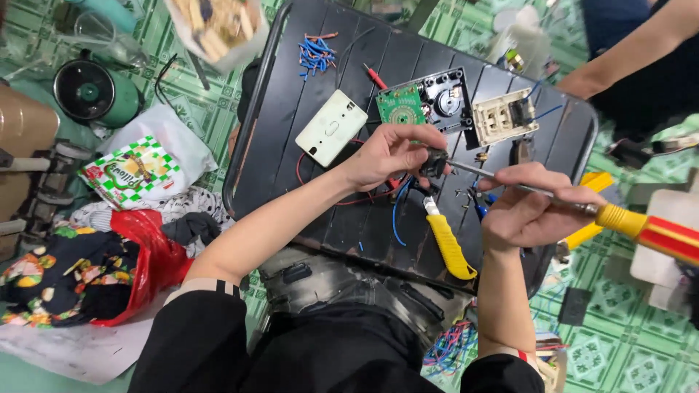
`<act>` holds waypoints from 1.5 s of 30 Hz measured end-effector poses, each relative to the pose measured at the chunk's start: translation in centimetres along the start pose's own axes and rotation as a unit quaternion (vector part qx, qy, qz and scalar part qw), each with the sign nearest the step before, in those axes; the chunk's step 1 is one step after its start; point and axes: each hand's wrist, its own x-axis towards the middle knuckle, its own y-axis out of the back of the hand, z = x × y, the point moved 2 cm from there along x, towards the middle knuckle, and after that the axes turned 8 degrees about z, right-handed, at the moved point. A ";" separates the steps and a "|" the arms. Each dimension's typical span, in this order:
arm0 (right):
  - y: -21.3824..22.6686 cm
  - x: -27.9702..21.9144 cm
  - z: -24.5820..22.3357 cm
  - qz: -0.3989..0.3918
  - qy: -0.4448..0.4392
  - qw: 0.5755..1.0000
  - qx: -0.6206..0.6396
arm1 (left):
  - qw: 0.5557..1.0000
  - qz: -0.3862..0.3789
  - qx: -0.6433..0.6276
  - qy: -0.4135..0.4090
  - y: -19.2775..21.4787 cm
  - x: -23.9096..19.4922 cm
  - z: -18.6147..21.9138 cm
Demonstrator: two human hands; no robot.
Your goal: The person uses a screwdriver and pliers to disassemble a small electronic component, strips wires, and connects them to a circuit board. They manipulate a white plastic housing and a green circuit board throughout the process.
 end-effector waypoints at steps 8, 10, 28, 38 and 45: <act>1.6 -2.9 1.4 0.043 -0.009 0.999 -0.005 | 0.998 0.039 -0.006 0.057 0.1 -0.9 -1.7; 2.0 -3.0 1.6 0.036 0.006 0.999 0.008 | 0.996 0.045 -0.018 0.074 -0.1 -0.7 -1.5; 6.4 -1.1 5.6 -0.088 -0.190 0.977 -0.046 | 0.997 0.019 -0.067 0.044 0.4 -0.4 1.3; 8.7 -1.1 6.7 -0.170 -0.255 0.949 -0.078 | 0.997 0.014 -0.062 0.051 0.1 -0.7 1.3; 10.4 -1.0 7.4 -0.198 -0.305 0.926 -0.101 | 0.997 0.019 -0.025 0.068 -1.2 -0.4 1.7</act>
